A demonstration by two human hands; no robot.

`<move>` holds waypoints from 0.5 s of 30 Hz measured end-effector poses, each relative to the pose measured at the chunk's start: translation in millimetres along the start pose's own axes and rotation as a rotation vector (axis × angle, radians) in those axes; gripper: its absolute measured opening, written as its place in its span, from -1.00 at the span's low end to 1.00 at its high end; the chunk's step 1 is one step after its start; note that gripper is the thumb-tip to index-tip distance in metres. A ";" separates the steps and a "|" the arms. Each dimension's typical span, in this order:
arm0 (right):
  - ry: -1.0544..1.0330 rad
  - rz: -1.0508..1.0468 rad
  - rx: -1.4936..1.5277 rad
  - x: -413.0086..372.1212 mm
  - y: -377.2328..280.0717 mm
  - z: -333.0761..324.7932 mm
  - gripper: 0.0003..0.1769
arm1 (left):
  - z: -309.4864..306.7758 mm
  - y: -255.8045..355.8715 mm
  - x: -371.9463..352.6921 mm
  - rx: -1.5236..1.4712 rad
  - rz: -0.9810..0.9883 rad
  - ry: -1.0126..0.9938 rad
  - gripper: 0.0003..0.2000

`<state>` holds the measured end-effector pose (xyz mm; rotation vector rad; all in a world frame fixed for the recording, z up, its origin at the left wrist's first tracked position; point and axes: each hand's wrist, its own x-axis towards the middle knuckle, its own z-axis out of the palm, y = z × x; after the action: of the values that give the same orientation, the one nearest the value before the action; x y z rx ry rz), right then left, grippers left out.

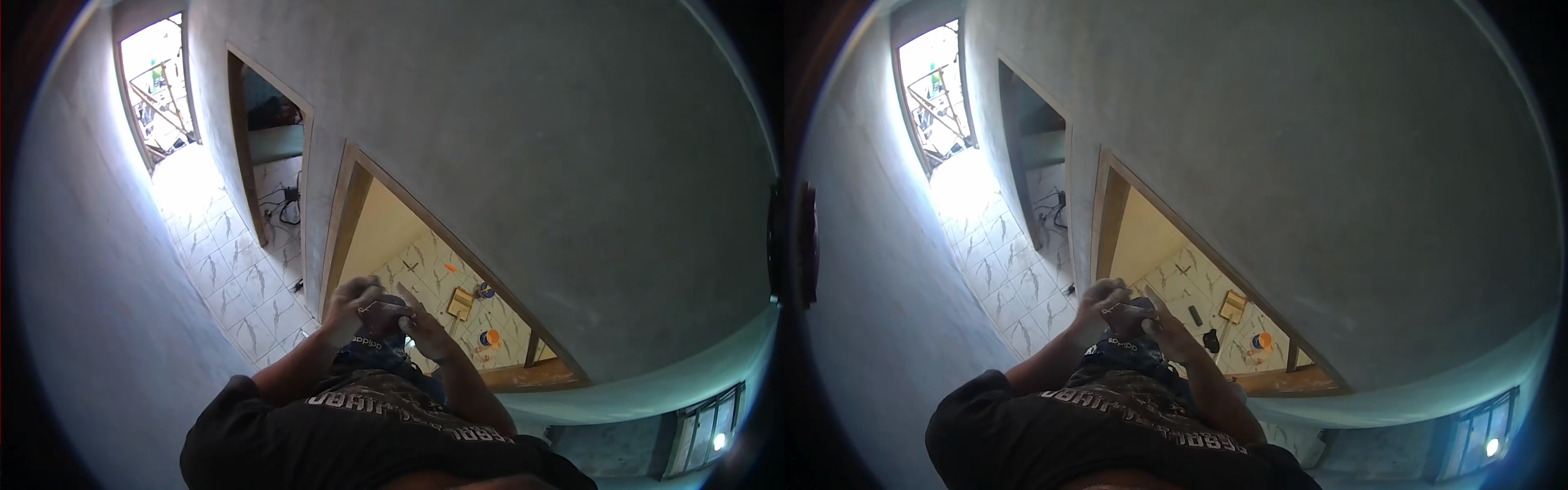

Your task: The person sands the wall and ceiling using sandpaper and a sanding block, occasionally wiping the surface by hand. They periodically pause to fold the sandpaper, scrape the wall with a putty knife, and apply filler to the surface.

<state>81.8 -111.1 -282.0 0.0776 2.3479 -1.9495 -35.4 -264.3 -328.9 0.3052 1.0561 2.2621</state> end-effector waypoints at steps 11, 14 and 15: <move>0.404 -0.141 0.061 -6.5 1.9 -27.9 -0.51 | 17.2 -27.7 9.9 -0.115 0.109 -0.327 -0.73; 0.336 -0.084 -0.056 -3.7 -20.8 -29.4 -0.49 | 41.5 -0.2 10.4 0.003 0.202 -0.561 -0.67; 0.328 -0.022 -0.145 -0.6 -25.2 -31.0 -0.48 | 50.1 10.7 11.4 0.138 0.231 -0.595 -0.65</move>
<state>78.8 -85.4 -251.6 0.3913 2.6945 -1.8924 -26.7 -231.8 -288.7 1.1280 0.8828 2.0790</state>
